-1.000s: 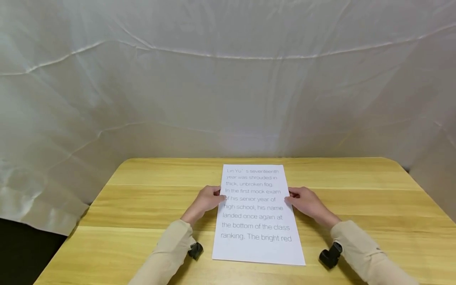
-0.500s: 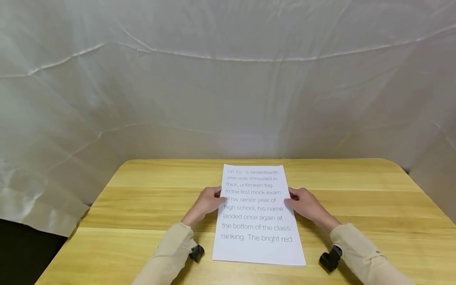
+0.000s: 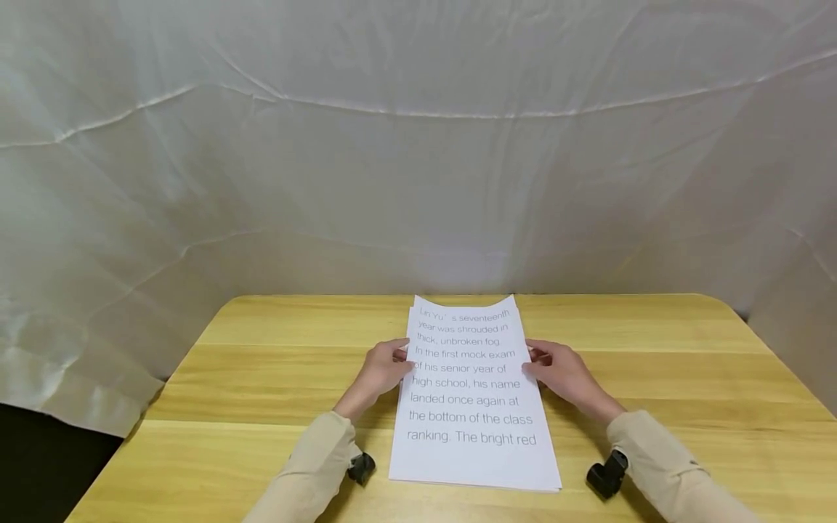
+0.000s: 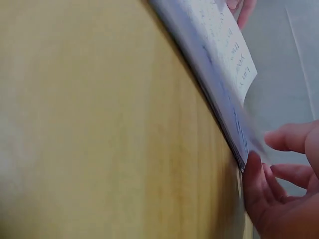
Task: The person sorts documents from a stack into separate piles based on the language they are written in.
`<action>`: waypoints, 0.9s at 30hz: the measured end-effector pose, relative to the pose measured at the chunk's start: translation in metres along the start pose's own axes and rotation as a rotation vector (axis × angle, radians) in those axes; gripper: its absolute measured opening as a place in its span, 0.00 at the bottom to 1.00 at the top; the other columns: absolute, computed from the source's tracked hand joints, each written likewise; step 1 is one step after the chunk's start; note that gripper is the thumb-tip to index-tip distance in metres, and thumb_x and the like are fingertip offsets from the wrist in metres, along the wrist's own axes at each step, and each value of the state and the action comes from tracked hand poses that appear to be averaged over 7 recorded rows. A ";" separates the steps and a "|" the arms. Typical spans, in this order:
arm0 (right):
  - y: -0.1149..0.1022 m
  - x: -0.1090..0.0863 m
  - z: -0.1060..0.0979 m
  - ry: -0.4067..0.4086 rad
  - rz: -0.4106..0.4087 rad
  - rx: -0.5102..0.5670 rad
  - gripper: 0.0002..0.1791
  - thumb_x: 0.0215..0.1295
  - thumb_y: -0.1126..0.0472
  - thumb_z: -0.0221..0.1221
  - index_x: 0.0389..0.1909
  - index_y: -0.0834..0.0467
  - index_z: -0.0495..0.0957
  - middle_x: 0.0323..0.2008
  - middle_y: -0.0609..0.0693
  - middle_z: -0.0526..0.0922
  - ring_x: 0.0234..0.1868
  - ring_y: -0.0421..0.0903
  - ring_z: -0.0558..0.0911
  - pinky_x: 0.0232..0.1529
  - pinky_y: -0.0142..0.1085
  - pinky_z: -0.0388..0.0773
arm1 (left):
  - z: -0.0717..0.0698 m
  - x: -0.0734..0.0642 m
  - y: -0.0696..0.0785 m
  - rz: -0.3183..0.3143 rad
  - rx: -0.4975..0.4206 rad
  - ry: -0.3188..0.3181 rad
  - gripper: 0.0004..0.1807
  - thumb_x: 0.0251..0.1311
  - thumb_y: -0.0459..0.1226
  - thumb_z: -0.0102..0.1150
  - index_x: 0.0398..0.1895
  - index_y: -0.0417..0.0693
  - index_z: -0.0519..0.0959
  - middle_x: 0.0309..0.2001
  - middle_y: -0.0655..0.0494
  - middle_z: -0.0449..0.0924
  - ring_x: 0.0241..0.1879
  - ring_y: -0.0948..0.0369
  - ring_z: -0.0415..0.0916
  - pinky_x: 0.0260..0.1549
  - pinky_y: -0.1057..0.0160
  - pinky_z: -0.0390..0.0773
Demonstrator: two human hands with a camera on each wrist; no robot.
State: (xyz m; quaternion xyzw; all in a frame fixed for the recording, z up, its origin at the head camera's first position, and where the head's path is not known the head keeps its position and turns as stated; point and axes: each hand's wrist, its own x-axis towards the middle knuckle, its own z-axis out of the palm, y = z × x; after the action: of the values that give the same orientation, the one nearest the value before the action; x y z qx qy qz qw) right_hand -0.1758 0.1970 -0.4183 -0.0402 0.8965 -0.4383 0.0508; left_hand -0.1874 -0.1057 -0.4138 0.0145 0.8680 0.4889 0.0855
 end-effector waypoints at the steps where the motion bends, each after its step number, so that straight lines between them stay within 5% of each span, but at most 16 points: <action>1: 0.000 0.000 0.001 0.010 0.003 0.005 0.29 0.62 0.67 0.61 0.63 0.73 0.67 0.43 0.59 0.79 0.40 0.51 0.76 0.34 0.35 0.77 | 0.000 0.000 -0.001 0.002 -0.005 0.003 0.28 0.59 0.25 0.58 0.64 0.31 0.68 0.41 0.46 0.76 0.38 0.54 0.73 0.32 0.64 0.78; 7: 0.001 0.002 0.000 0.018 0.060 0.117 0.30 0.63 0.70 0.59 0.66 0.72 0.64 0.42 0.61 0.80 0.37 0.48 0.80 0.36 0.36 0.81 | -0.003 0.001 -0.004 0.006 -0.080 0.000 0.30 0.56 0.20 0.57 0.65 0.29 0.67 0.38 0.46 0.76 0.36 0.56 0.74 0.32 0.64 0.80; 16: 0.002 0.000 -0.010 -0.013 0.136 0.377 0.33 0.66 0.67 0.59 0.70 0.68 0.60 0.46 0.61 0.80 0.33 0.44 0.78 0.33 0.31 0.79 | -0.015 0.003 -0.010 -0.055 -0.424 -0.082 0.31 0.59 0.18 0.53 0.68 0.34 0.64 0.44 0.40 0.76 0.38 0.56 0.79 0.42 0.59 0.81; 27: 0.000 -0.003 -0.013 -0.041 0.177 0.541 0.34 0.67 0.67 0.58 0.72 0.65 0.58 0.47 0.59 0.80 0.34 0.43 0.80 0.33 0.32 0.79 | -0.023 -0.001 -0.013 -0.038 -0.541 -0.096 0.33 0.60 0.19 0.53 0.70 0.37 0.63 0.49 0.38 0.75 0.41 0.54 0.79 0.46 0.58 0.80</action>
State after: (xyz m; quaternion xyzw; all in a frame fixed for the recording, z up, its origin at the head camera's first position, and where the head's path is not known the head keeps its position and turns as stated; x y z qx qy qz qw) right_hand -0.1742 0.2076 -0.4099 0.0445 0.7456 -0.6548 0.1159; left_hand -0.1895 -0.1322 -0.4128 -0.0020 0.7011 0.6998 0.1367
